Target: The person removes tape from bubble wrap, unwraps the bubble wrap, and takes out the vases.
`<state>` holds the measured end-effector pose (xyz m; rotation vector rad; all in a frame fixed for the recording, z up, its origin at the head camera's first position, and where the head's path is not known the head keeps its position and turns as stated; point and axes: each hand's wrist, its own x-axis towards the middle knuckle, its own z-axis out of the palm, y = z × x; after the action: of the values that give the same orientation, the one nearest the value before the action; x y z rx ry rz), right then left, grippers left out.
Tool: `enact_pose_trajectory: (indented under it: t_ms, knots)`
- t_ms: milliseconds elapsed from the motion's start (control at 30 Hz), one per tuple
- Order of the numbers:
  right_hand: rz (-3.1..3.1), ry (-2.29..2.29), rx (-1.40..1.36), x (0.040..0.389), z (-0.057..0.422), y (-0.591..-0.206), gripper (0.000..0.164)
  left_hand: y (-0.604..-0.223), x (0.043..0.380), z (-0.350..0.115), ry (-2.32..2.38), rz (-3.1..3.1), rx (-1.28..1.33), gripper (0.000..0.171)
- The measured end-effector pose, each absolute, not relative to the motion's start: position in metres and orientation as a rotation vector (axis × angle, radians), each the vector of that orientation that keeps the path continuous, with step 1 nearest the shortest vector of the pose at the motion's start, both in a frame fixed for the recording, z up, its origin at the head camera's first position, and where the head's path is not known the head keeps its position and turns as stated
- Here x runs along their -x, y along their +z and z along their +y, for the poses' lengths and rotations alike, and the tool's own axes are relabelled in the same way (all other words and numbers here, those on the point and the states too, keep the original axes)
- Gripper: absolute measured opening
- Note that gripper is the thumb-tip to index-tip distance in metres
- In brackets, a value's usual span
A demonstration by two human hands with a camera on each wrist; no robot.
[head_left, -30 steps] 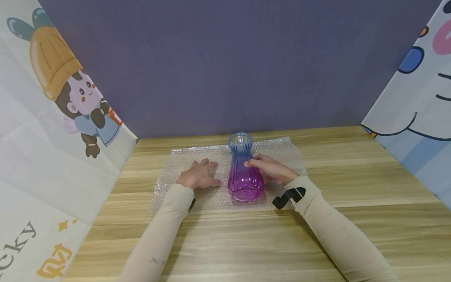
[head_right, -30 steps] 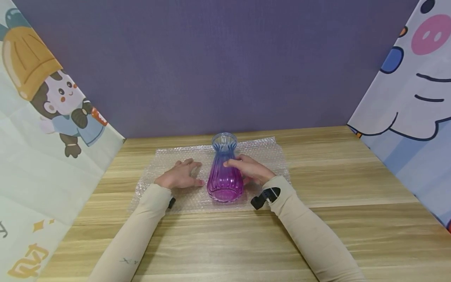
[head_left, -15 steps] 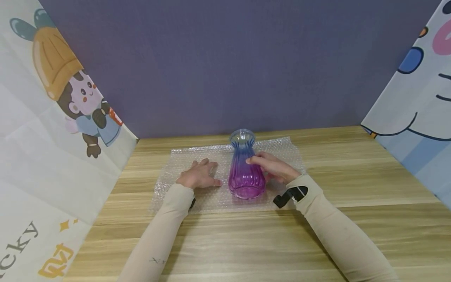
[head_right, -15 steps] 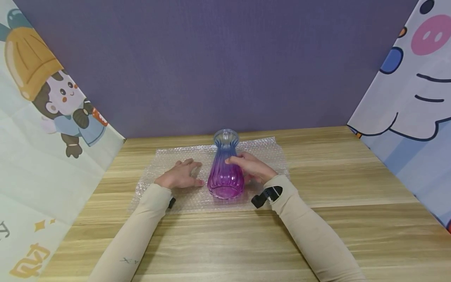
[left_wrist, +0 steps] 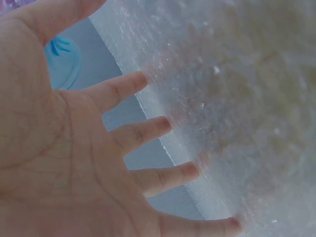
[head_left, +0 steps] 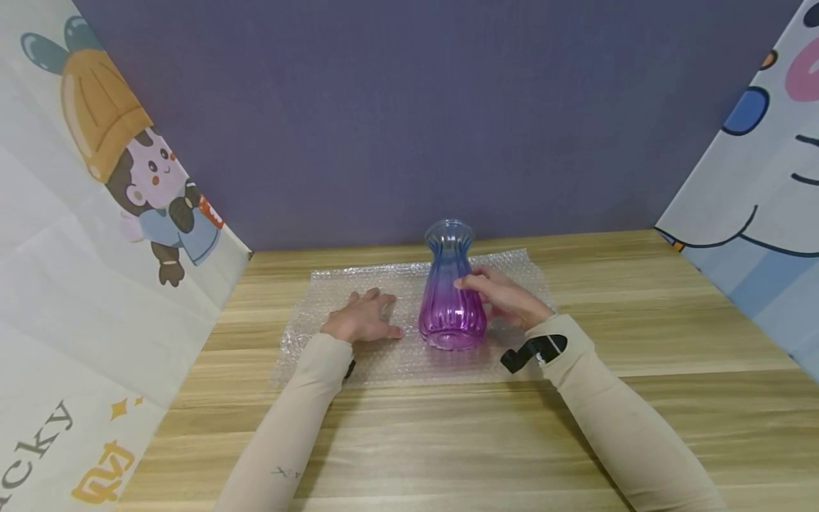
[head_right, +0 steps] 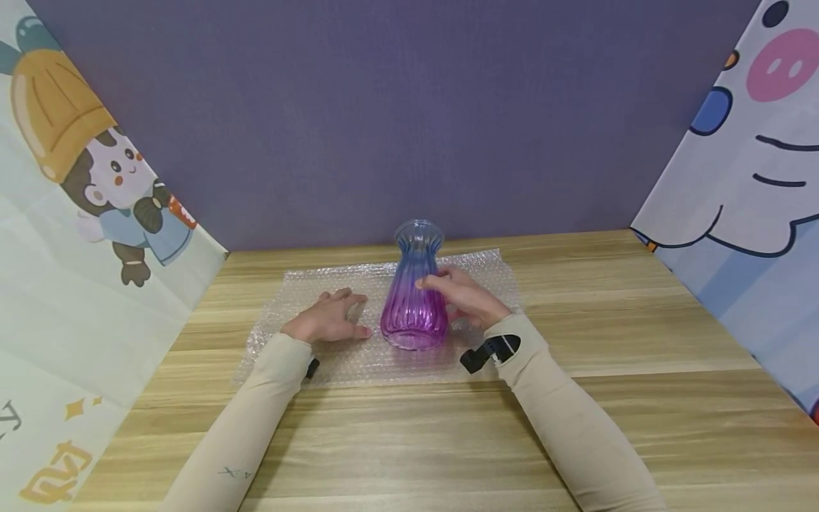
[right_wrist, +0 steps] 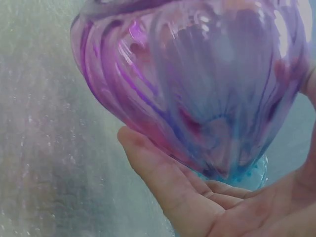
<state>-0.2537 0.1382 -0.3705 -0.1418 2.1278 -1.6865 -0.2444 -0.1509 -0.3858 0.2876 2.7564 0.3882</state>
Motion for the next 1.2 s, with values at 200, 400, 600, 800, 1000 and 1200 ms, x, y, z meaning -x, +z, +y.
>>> enact_pose_trajectory:
  t_ms: [200, 400, 600, 800, 1000, 1200]
  knots:
    - [2.124, -1.748, 0.134, 0.257, 0.142, -0.366, 0.076, -0.385, 0.244, -0.15, 0.385, 2.757, -0.287, 0.086]
    - [2.102, -1.819, 0.135, 0.257, 0.149, -0.361, 0.075, -0.386, 0.245, -0.15, 0.387, 2.754, -0.285, 0.086]
    - [2.124, -1.848, 0.097, 0.259, 0.157, -0.355, 0.078, -0.387, 0.245, -0.15, 0.39, 2.752, -0.286, 0.087]
    - [2.097, -1.922, 0.087, 0.261, 0.163, -0.35, 0.076, -0.388, 0.245, -0.149, 0.392, 2.751, -0.281, 0.087]
    - [2.075, -1.978, 0.094, 0.261, 0.167, -0.347, 0.077, -0.388, 0.245, -0.149, 0.397, 2.748, -0.276, 0.087]
    - [2.078, -2.01, 0.072, 0.263, 0.17, -0.347, 0.078, -0.388, 0.245, -0.149, 0.409, 2.743, -0.268, 0.087]
